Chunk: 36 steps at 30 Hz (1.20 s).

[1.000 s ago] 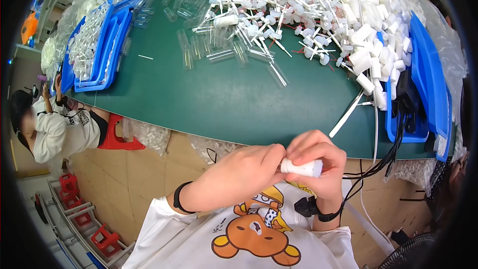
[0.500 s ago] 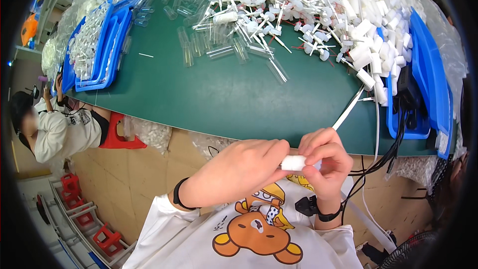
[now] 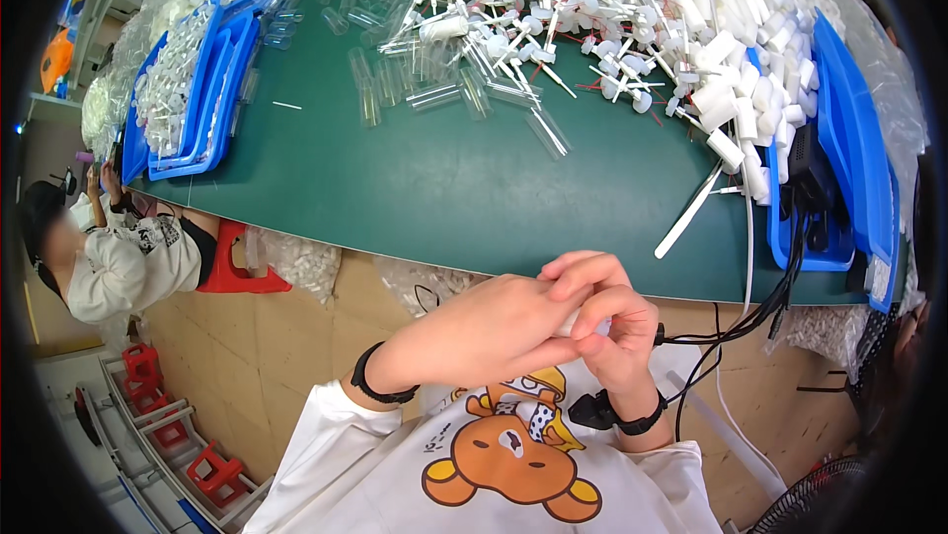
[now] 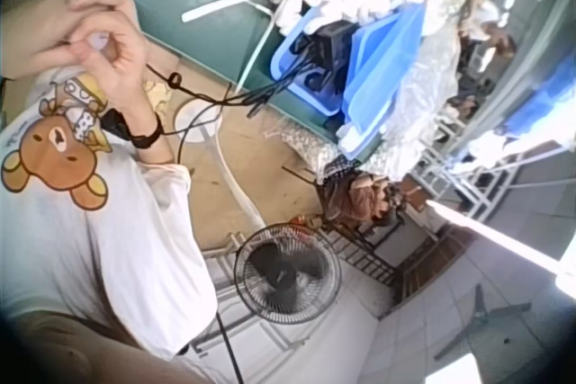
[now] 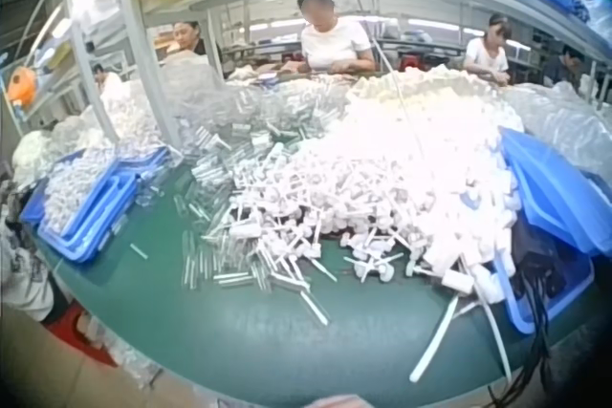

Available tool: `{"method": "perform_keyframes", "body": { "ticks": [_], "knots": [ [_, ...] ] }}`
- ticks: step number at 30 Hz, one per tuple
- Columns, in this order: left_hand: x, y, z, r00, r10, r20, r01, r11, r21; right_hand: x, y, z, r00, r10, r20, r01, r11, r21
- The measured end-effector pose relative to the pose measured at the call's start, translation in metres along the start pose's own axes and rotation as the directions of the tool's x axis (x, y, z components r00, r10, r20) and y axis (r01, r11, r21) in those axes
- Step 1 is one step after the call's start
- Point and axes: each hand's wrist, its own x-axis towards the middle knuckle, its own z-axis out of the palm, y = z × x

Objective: The person assembles small white plastic components by hand. They pick up a white cylindrical piece and a clear plastic tube, insert the tube into the cylinder, and place the finished unit on the table. The process is repeated continuously with parts from a large pile on the green work surface.

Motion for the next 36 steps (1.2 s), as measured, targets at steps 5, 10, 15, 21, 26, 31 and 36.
{"method": "perform_keyframes", "body": {
  "ticks": [5, 10, 15, 21, 26, 31, 36],
  "knots": [
    [0.006, 0.001, 0.016, 0.969, 0.067, -0.237, -0.12, 0.968, -0.219, -0.01, 0.001, 0.007, 0.993, 0.12, -0.017, -0.115, 0.975, 0.19],
    [-0.014, -0.011, 0.047, 0.965, -0.254, 0.072, 0.23, 0.677, -0.699, -0.028, -0.012, 0.011, 0.899, 0.437, 0.03, -0.404, 0.802, 0.44],
    [-0.031, -0.038, 0.093, 0.948, -0.31, 0.075, 0.21, 0.43, -0.878, -0.043, -0.013, 0.02, 0.641, 0.765, -0.067, -0.705, 0.621, 0.343],
    [-0.013, -0.042, 0.117, 0.856, -0.51, -0.082, 0.093, 0.308, -0.947, -0.043, 0.006, 0.026, 0.555, 0.764, -0.33, -0.708, 0.642, 0.295],
    [-0.007, -0.055, 0.142, 0.733, -0.637, -0.241, -0.022, 0.332, -0.943, -0.029, 0.005, 0.021, 0.469, 0.804, -0.365, -0.728, 0.586, 0.355],
    [-0.006, -0.06, 0.132, 0.824, -0.54, -0.168, -0.048, 0.229, -0.972, -0.025, 0.006, 0.018, 0.461, 0.813, -0.355, -0.721, 0.577, 0.384],
    [0.007, -0.085, 0.189, 0.881, -0.392, -0.265, -0.239, 0.115, -0.964, -0.026, 0.005, 0.009, 0.461, 0.844, -0.274, -0.749, 0.535, 0.39]
  ]
}}
